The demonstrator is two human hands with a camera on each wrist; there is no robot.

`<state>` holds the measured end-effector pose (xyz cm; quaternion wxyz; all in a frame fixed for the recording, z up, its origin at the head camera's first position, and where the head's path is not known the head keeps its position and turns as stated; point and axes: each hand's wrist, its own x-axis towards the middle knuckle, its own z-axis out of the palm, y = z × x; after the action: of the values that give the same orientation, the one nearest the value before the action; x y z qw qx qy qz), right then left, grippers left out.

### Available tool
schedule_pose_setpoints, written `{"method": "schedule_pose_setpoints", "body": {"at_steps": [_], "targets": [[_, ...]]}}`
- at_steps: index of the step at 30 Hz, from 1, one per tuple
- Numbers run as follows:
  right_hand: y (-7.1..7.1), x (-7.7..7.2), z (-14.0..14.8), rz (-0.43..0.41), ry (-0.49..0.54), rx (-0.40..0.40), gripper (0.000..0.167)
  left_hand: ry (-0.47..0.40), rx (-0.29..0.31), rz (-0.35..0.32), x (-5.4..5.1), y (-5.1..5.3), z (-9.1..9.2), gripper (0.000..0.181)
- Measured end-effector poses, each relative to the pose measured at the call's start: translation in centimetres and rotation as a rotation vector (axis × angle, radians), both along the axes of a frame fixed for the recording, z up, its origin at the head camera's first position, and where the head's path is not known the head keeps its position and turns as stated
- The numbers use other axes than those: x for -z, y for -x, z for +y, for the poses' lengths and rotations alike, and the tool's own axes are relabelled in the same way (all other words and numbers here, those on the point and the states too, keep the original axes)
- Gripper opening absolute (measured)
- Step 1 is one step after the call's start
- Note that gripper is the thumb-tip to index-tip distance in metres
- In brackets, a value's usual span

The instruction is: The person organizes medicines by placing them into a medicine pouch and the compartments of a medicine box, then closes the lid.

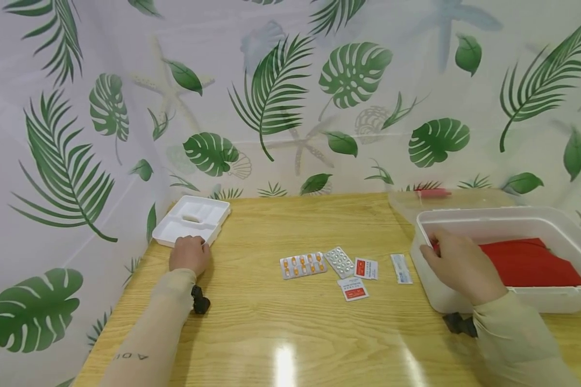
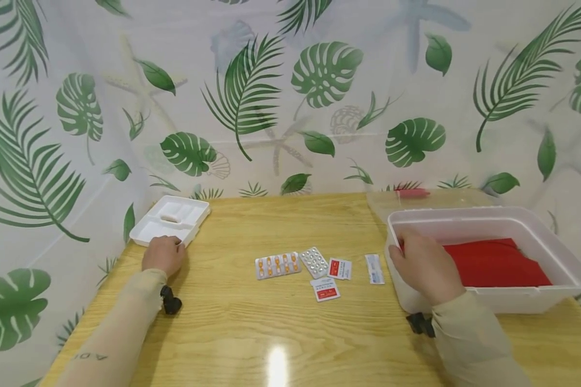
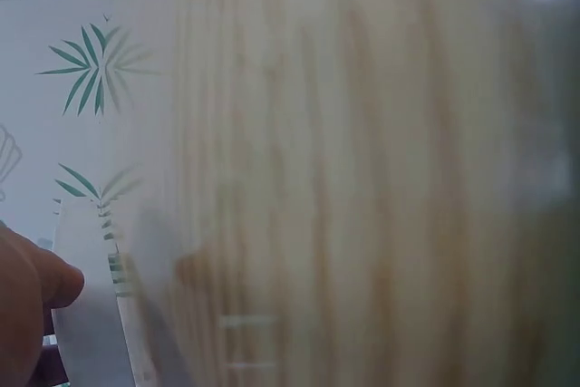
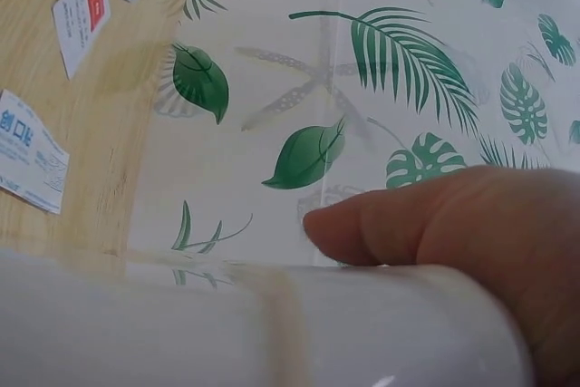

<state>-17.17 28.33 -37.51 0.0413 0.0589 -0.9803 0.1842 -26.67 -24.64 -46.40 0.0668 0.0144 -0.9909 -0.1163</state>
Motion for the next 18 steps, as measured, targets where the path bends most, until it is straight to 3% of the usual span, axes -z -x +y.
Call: {"method": "schedule_pose_setpoints", "body": {"at_steps": [3, 8, 10, 14, 18], "targets": [[-0.3, -0.2, -0.4, -0.004, -0.035, -0.016, 0.021, -0.004, 0.011, -0.022, 0.2, -0.2, 0.0, 0.03], [-1.4, -0.1, -0.8, -0.062, -0.144, -0.083, 0.075, -0.003, 0.034, -0.027, 0.4, -0.5, 0.0, 0.03], [-1.7, 0.0, -0.6, -0.093, -0.178, -0.101, 0.088, -0.014, 0.025, -0.024, 0.3, -0.6, -0.1, 0.032], [-2.0, -0.4, 0.8, -0.101, -0.213, -0.143, 0.086, -0.028, -0.012, -0.013, 0.1, -1.0, -0.6, 0.037], [-1.7, -1.0, 4.7, -0.1, -0.159, -0.13, 0.081, -0.042, -0.057, -0.002, 0.0, -1.3, -1.3, 0.043]]}}
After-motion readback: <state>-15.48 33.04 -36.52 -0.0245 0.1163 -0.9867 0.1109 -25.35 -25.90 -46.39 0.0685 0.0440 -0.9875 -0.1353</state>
